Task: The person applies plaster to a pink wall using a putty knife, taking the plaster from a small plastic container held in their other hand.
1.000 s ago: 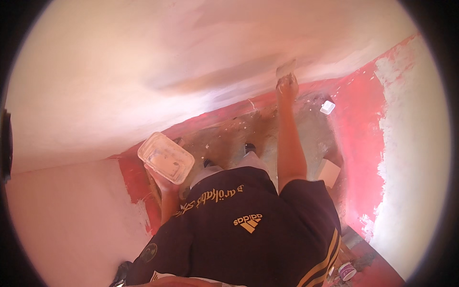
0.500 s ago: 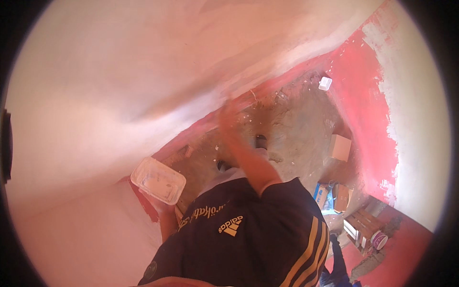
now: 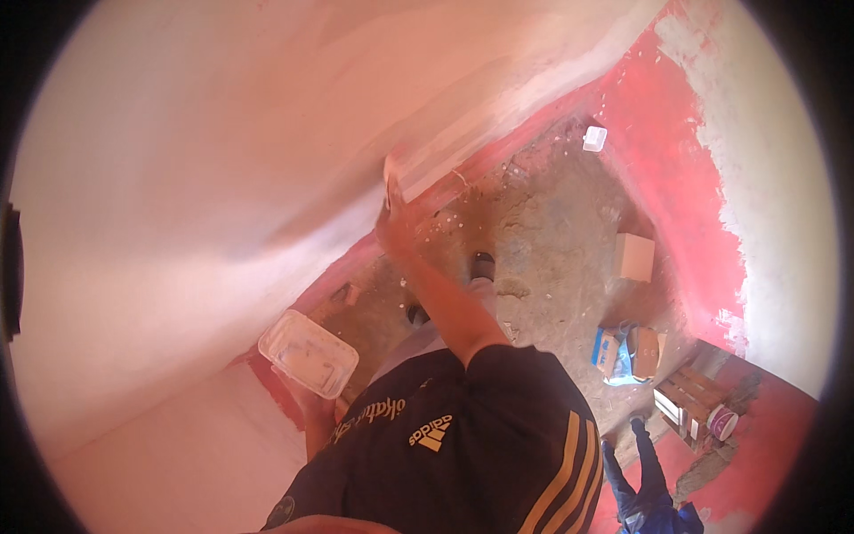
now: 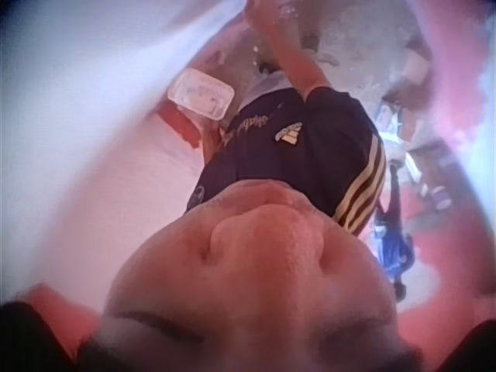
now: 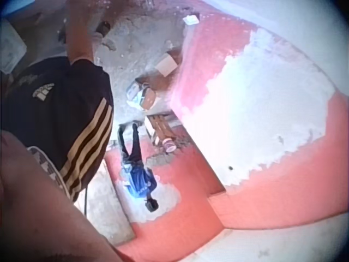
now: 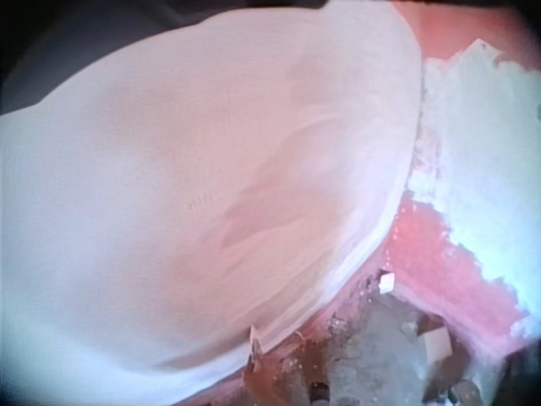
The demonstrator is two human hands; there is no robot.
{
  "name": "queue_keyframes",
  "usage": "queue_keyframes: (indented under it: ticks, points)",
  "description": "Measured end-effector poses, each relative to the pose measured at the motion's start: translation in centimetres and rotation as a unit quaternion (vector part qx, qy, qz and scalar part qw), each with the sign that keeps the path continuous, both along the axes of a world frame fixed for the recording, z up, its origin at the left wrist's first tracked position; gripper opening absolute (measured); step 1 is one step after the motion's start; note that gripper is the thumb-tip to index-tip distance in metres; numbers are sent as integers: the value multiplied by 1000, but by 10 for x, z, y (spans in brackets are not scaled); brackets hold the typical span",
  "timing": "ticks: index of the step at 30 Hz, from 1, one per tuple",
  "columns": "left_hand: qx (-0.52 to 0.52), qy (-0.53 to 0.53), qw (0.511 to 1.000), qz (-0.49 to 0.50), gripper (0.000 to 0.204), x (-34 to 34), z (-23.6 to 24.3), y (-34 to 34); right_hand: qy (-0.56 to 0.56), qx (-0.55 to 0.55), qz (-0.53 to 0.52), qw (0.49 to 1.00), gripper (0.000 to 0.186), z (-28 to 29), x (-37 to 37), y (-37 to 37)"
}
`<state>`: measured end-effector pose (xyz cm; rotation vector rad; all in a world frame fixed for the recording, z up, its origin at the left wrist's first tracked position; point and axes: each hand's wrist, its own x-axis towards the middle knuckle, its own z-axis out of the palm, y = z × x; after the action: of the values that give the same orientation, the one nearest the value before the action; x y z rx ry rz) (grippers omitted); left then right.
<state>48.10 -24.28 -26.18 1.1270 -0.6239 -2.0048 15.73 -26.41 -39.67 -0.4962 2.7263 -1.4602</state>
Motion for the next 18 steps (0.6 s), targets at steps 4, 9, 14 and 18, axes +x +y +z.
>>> queue_keyframes:
  ticks: [4, 9, 14, 18]
  points:
    - [0, 1, 1000, -10, 69, -16, 11, -5, -117, -121, 6, 986, 42, -1, -69, 67]
    - [-25, 7, 1000, -1, 64, -22, 5, 2, -158, -252, -148, 943, 53, 125, -188, 67]
    - [-17, -12, 999, -25, 61, -53, 16, 0, 134, -200, -57, 969, 60, 16, -63, -36]
    - [-88, -103, 989, -55, 62, -51, 20, -1, 74, -182, 175, 965, 51, -14, 54, 7]
